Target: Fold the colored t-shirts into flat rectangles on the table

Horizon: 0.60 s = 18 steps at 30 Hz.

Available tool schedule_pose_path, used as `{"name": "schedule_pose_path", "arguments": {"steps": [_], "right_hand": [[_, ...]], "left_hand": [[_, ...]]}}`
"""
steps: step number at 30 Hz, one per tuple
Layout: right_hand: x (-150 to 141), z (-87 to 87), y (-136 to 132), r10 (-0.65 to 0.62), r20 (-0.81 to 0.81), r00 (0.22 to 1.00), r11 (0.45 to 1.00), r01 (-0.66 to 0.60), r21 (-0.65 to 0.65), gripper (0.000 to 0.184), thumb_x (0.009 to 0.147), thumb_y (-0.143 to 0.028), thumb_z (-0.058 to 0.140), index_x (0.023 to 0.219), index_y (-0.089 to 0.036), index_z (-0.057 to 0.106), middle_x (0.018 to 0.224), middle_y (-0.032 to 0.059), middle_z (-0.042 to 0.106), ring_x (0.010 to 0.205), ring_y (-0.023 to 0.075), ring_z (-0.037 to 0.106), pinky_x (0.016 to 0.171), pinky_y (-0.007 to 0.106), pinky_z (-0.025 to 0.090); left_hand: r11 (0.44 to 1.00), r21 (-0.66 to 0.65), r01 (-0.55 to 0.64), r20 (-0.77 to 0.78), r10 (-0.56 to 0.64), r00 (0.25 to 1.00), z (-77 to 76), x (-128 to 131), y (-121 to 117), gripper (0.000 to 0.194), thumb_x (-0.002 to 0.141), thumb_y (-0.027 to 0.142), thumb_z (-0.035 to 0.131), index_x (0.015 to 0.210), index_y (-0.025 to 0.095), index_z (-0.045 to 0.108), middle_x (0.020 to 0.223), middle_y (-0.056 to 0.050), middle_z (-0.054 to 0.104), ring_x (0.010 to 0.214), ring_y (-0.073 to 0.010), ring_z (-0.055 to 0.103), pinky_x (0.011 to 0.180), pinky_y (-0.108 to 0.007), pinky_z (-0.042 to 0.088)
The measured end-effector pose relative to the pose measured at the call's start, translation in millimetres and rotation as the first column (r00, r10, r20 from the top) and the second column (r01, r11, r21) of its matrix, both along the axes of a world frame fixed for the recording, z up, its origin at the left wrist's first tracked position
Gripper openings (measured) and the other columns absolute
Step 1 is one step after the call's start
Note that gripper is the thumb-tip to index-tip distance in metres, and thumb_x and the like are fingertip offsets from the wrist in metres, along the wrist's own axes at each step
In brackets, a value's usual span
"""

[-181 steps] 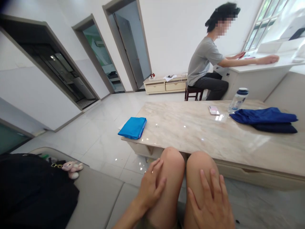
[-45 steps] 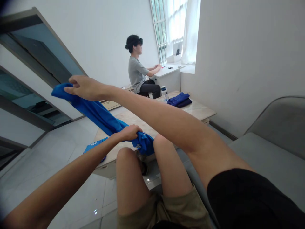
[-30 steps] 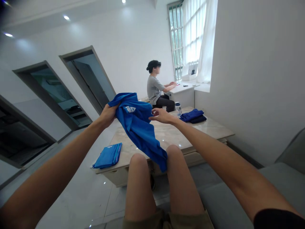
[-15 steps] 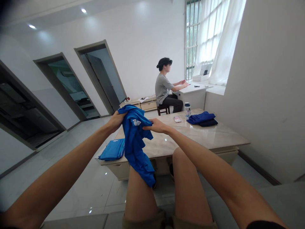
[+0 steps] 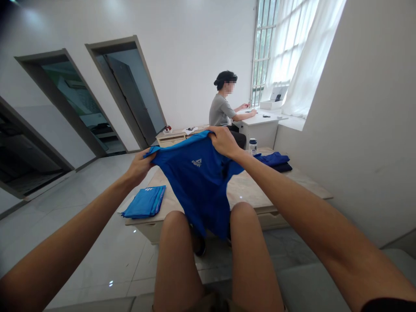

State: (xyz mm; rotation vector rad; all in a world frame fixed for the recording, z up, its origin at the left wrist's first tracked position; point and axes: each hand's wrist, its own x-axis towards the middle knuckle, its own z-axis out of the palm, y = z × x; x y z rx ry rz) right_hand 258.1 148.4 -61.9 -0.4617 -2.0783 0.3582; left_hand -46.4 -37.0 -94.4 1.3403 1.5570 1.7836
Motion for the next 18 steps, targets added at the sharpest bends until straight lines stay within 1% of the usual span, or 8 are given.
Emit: {"name": "schedule_pose_path", "arguments": {"steps": [3, 5, 8, 10, 12, 13, 16, 18], "right_hand": [[-3, 1.9, -6, 0.04, 0.0, 0.999, 0.999, -0.04, 0.009, 0.035, 0.101, -0.02, 0.052, 0.112, -0.02, 0.085, 0.112, 0.0072, 0.085, 0.108, 0.0302, 0.076, 0.102, 0.038, 0.053], [-7, 3.8, -12, 0.129, 0.012, 0.992, 0.992, -0.129, 0.005, 0.033, 0.102, -0.02, 0.052, 0.11, -0.019, 0.084, 0.112, 0.0072, 0.085, 0.109, 0.0286, 0.076, 0.102, 0.037, 0.052], [-14, 6.9, -26, 0.274, 0.059, 0.96, 0.962, -0.274, -0.016, 0.03, 0.102, -0.019, 0.053, 0.105, -0.019, 0.083, 0.109, 0.0058, 0.084, 0.105, 0.0249, 0.075, 0.1, 0.034, 0.053], [-17, 9.1, -38, 0.324, 0.082, 0.942, 0.946, -0.323, -0.032, 0.027, 0.101, -0.018, 0.055, 0.101, -0.019, 0.082, 0.106, 0.005, 0.084, 0.102, 0.0229, 0.074, 0.098, 0.033, 0.052], [-17, 11.1, -48, 0.35, 0.088, 0.932, 0.937, -0.347, -0.048, 0.023, 0.099, -0.017, 0.059, 0.098, -0.018, 0.082, 0.101, 0.0046, 0.083, 0.099, 0.0216, 0.073, 0.096, 0.033, 0.053], [-15, 11.7, -51, 0.359, 0.087, 0.929, 0.933, -0.355, -0.058, 0.021, 0.097, -0.017, 0.061, 0.096, -0.018, 0.082, 0.098, 0.0041, 0.082, 0.097, 0.0212, 0.072, 0.094, 0.033, 0.053], [-1, 8.6, -51, 0.37, 0.05, 0.928, 0.925, -0.362, -0.12, 0.009, 0.092, -0.023, 0.073, 0.093, -0.019, 0.081, 0.091, 0.0029, 0.08, 0.09, 0.0208, 0.072, 0.089, 0.034, 0.055], [11, -0.3, -40, 0.349, -0.034, 0.937, 0.914, -0.348, -0.206, 0.016, 0.09, -0.036, 0.082, 0.093, -0.02, 0.08, 0.088, 0.0035, 0.079, 0.085, 0.021, 0.072, 0.082, 0.034, 0.058]], "left_hand": [[0.994, -0.044, 0.095, -0.068, -0.098, 0.993, 6.9, 2, -9, 0.064, 0.065, 0.065, 0.101, 0.102, 0.018, 0.077, 0.097, -0.007, 0.08, 0.089, -0.0231, 0.073, 0.084, -0.035, 0.062], [0.976, -0.142, 0.162, -0.117, -0.179, 0.977, 12.0, 10, -11, 0.074, 0.067, 0.063, 0.1, 0.121, 0.018, 0.076, 0.118, -0.014, 0.081, 0.108, -0.03, 0.076, 0.098, -0.042, 0.061], [0.938, -0.273, 0.213, -0.211, -0.275, 0.938, 16.0, 38, -3, 0.097, 0.07, 0.063, 0.099, 0.15, 0.022, 0.065, 0.151, -0.02, 0.069, 0.14, -0.0381, 0.066, 0.118, -0.053, 0.052], [0.93, -0.258, 0.261, -0.278, -0.33, 0.902, 16.0, 64, 9, 0.103, 0.069, 0.064, 0.099, 0.156, 0.025, 0.06, 0.162, -0.019, 0.062, 0.151, -0.0393, 0.057, 0.126, -0.056, 0.046], [0.908, -0.248, 0.337, -0.296, -0.402, 0.866, 15.0, 88, 21, 0.097, 0.069, 0.066, 0.098, 0.15, 0.025, 0.066, 0.156, -0.015, 0.068, 0.148, -0.0388, 0.06, 0.124, -0.054, 0.048], [0.891, -0.27, 0.364, -0.288, -0.435, 0.853, 14.7, 98, 27, 0.089, 0.068, 0.067, 0.098, 0.141, 0.024, 0.072, 0.146, -0.013, 0.074, 0.14, -0.0383, 0.066, 0.119, -0.053, 0.052], [0.855, -0.372, 0.36, -0.26, -0.469, 0.844, 16.2, 114, 37, 0.067, 0.066, 0.075, 0.095, 0.101, 0.019, 0.081, 0.102, -0.008, 0.084, 0.1, -0.0326, 0.077, 0.092, -0.045, 0.064], [0.857, -0.371, 0.357, -0.251, -0.462, 0.85, 20.5, 117, 35, 0.066, 0.068, 0.08, 0.09, 0.088, 0.018, 0.08, 0.088, -0.005, 0.081, 0.083, -0.0267, 0.075, 0.079, -0.039, 0.063]]}}
